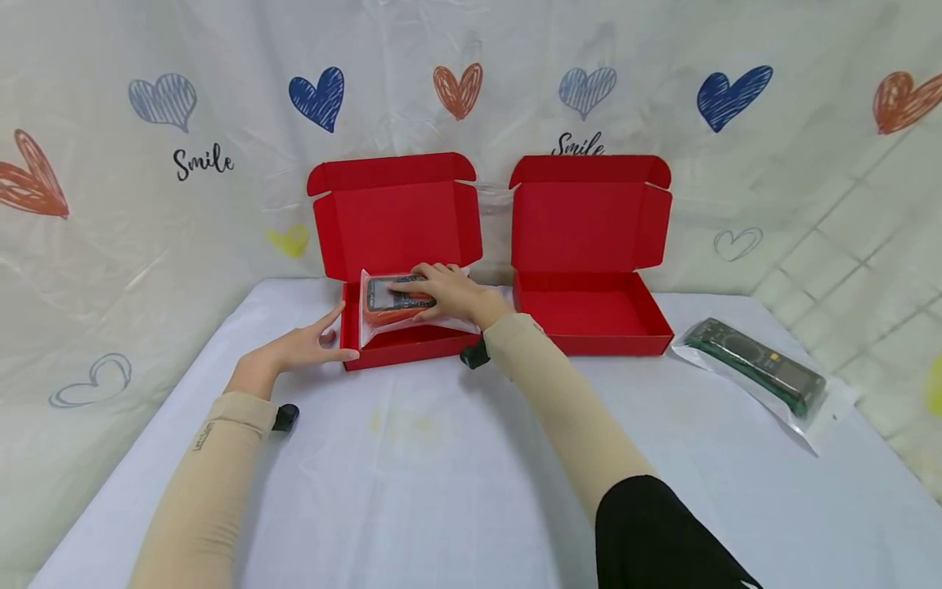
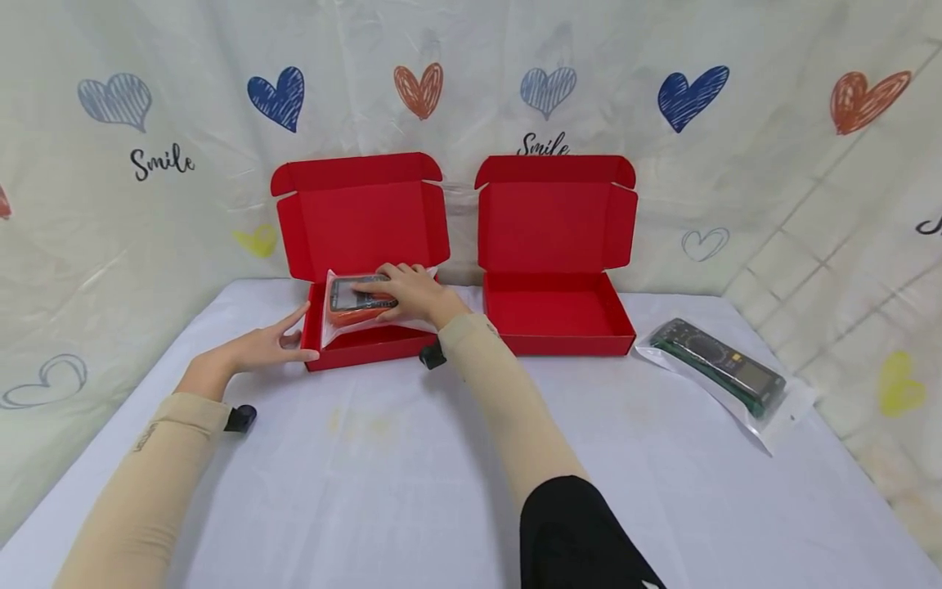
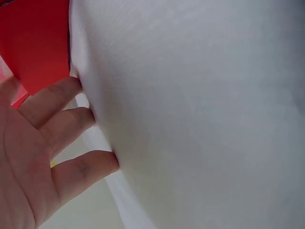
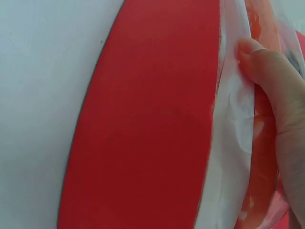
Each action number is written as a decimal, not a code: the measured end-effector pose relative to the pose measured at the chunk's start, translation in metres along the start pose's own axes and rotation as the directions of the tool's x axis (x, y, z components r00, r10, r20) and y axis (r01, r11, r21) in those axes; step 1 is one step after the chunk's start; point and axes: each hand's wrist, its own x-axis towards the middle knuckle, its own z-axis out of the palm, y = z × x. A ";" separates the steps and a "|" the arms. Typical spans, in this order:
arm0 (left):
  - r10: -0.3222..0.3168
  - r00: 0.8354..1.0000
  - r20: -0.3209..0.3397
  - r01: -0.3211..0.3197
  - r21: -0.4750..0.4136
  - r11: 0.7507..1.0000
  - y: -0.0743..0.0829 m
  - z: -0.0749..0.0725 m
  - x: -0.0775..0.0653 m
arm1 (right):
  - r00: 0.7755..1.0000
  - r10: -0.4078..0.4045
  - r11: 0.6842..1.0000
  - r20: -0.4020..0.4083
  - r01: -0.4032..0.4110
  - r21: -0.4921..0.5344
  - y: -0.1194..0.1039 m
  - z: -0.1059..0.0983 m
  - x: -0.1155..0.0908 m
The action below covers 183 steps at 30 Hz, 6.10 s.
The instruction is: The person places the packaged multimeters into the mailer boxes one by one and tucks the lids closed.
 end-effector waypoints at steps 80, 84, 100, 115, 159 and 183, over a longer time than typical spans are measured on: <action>0.018 0.993 0.117 -0.003 -0.130 0.992 0.002 -0.011 0.007 | 0.982 0.115 0.973 0.147 -0.141 0.181 -0.012 0.038 -0.008; 0.019 0.993 0.115 -0.004 -0.127 0.992 0.002 -0.011 0.005 | 0.986 0.110 0.961 0.129 -0.138 0.239 -0.012 0.034 -0.011; 0.047 0.988 -0.149 -0.051 -0.025 0.998 0.013 -0.026 0.003 | 0.970 0.219 0.889 -0.105 -0.154 0.431 -0.002 0.018 -0.038; 0.018 0.784 -0.621 -0.255 -0.294 0.921 0.033 -0.033 0.031 | 0.704 0.519 0.725 -0.484 -0.062 0.686 0.012 0.017 -0.046; -0.144 0.826 -0.545 -0.332 -0.677 0.657 0.053 -0.046 0.046 | 0.551 0.751 0.487 -0.364 -0.090 0.869 0.030 0.018 -0.040; -0.111 0.801 -0.588 -0.392 -0.656 0.645 0.041 -0.025 0.034 | 0.576 0.715 0.559 -0.396 -0.130 0.819 0.035 0.025 -0.047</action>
